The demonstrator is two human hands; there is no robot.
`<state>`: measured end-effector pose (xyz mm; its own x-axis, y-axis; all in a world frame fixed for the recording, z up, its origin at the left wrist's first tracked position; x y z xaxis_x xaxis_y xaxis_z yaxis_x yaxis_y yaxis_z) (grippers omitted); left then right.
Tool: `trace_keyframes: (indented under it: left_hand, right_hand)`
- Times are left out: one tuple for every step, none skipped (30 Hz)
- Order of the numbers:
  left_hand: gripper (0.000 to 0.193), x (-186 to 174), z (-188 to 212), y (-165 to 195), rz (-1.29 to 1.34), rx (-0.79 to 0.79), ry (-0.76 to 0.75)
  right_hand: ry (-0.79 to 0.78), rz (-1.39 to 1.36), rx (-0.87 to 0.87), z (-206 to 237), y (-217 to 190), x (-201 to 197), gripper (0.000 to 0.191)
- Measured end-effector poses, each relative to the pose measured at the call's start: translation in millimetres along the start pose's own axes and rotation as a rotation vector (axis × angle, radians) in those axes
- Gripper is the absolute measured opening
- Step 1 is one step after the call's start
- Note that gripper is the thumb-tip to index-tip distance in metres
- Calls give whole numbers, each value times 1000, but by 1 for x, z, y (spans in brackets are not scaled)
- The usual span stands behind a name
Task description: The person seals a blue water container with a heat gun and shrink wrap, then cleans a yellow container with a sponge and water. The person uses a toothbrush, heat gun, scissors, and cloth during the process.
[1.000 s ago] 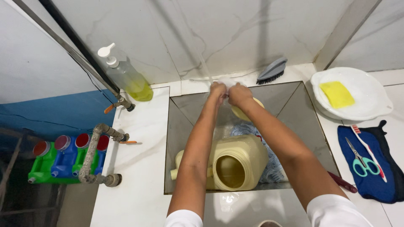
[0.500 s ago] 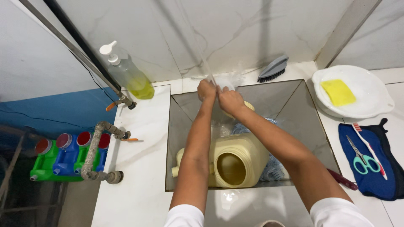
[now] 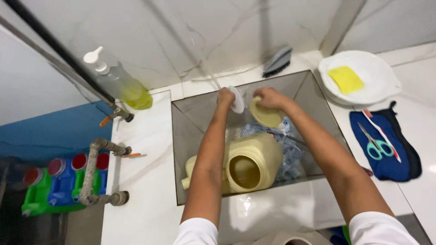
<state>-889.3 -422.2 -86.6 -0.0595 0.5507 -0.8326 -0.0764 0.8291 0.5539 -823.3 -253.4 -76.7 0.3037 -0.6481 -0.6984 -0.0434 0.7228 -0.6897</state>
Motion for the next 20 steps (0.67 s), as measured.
trace_keyframes:
  left_hand:
    - [38,16,5,5,18,4,-133]
    - [45,32,12,11,33,8,-267]
    - [54,48,22,17,44,14,-406]
    - [48,60,30,25,302,6,-488]
    - [44,66,40,31,563,-12,-572]
    - [41,69,50,38,820,-37,-656]
    - [47,72,59,50,1000,-45,-743]
    - [55,74,70,63,1174,-50,-852]
    - [65,76,83,75,1339,-58,-968]
    - [75,79,96,85,1381,-61,-1053]
    - [85,81,108,93,1386,-51,-1124]
    - [96,83,119,95,1330,-41,-1181]
    - [99,87,128,90,1181,-22,-1197]
    - [101,88,134,79,1038,4,-1201]
    - [95,88,133,64,829,109,-1121]
    - [88,85,134,42,629,209,-1029]
    - [73,75,135,16,356,452,-889]
    - [50,68,135,-9,127,635,-811]
    - [41,66,132,-46,-197,612,-766]
    - [39,66,134,-74,-290,662,-788]
  right_hand:
    - [82,-181,22,11,14,-11,53]
    - [172,-419,117,26,34,-21,52]
    - [223,-710,98,37,44,-22,48]
    - [280,-999,74,49,55,-23,45]
    - [341,-1286,44,64,66,-23,42]
    - [379,-1372,34,75,74,-20,42]
    - [428,-1458,16,82,79,-16,41]
    - [484,-1543,0,91,86,-12,40]
    - [452,-1597,-24,101,91,-5,38]
    - [424,-1650,-58,110,96,-3,38]
    - [467,-1663,-77,123,106,-6,37]
    - [509,-1674,-95,138,118,-9,36]
    - [549,-1680,-110,156,131,-13,37]
    - [726,-1599,-153,182,152,-26,39]
    - [891,-1507,-195,212,173,-41,42]
    - [1100,-1354,-52,254,201,-54,43]
    - [1228,-738,-92,312,206,-77,31]
    - [1283,-641,77,355,224,-83,39]
    - [1389,-352,2,396,222,-94,41]
    - [1391,-349,9,419,224,-78,41]
Point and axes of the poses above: each hand's wrist, its own z-axis away from the middle knuckle, its own x-axis out of the palm, y = z × x, the point moved 6 cm from there along -z, towards the middle knuckle, and after that the axes turned 8 degrees about -z, right-handed, at the moved point
